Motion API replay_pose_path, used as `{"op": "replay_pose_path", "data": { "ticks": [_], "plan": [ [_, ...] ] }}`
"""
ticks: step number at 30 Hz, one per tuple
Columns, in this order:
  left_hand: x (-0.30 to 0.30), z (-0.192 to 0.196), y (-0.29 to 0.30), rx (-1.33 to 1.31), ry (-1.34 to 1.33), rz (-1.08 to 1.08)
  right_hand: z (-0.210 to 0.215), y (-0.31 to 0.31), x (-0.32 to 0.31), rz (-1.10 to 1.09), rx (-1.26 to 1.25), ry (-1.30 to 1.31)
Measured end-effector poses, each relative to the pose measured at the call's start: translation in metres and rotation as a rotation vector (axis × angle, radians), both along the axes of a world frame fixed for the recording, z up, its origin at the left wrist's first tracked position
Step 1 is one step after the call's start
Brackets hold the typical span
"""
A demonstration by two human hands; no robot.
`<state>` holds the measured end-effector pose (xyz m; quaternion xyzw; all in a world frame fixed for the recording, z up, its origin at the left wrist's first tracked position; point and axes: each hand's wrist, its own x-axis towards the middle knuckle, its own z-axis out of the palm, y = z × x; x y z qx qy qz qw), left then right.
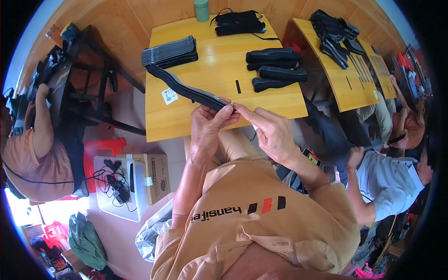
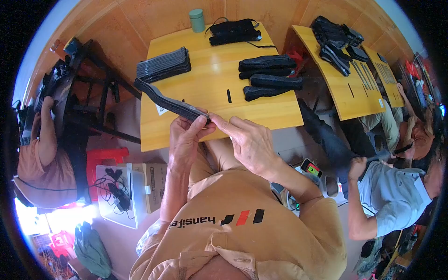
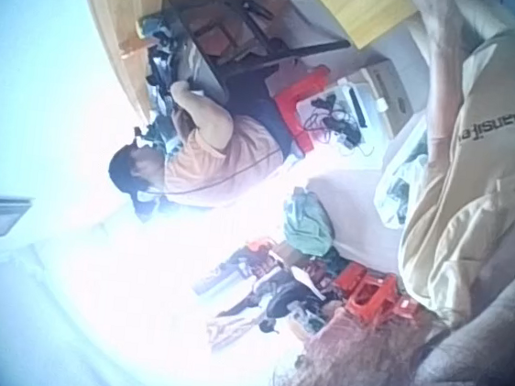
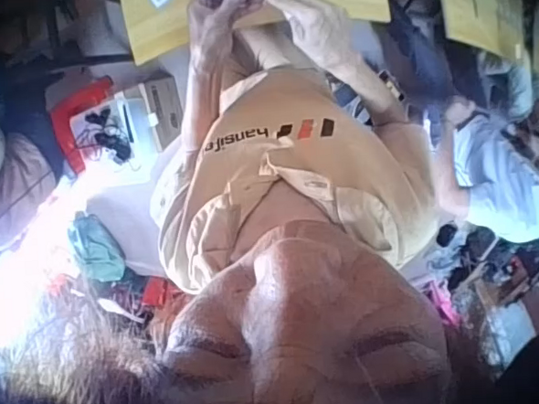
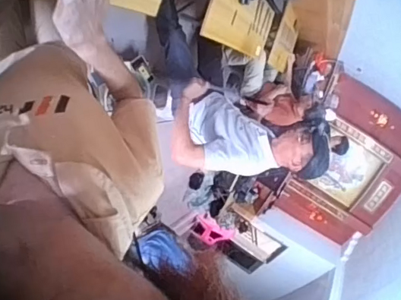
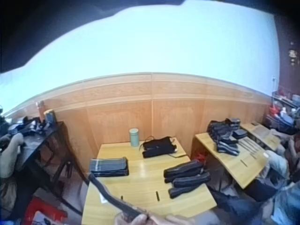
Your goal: The recorder is applying small white circular labels to specific spots on black ribbed textile straps.
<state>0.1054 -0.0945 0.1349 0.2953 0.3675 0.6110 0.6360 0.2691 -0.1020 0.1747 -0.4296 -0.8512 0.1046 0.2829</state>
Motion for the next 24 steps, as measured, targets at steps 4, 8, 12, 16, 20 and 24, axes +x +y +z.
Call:
{"op": "replay_pose_path", "data": {
  "ticks": [4, 8, 12, 16, 20, 24],
  "plan": [
    [-0.001, 0.001, 0.001, 0.011, 0.030, 0.003, -0.001, 0.000, -0.004, 0.028, -0.027, 0.024],
    [-0.002, 0.000, 0.002, 0.012, -0.007, -0.018, -0.010, 0.000, -0.008, -0.001, 0.034, 0.080],
    [-0.003, -0.002, 0.001, 0.009, 0.021, -0.009, -0.012, 0.004, -0.006, 0.005, -0.115, 0.147],
    [-0.007, -0.003, 0.003, 0.028, 0.006, -0.036, -0.003, -0.001, -0.011, -0.013, 0.012, -0.019],
    [-0.012, -0.004, 0.004, 0.016, 0.062, -0.054, -0.015, 0.004, -0.012, -0.002, 0.020, -0.028],
    [-0.015, -0.008, 0.008, 0.020, 0.079, -0.071, -0.040, 0.015, -0.010, 0.124, -0.419, 0.530]
  ]
}}
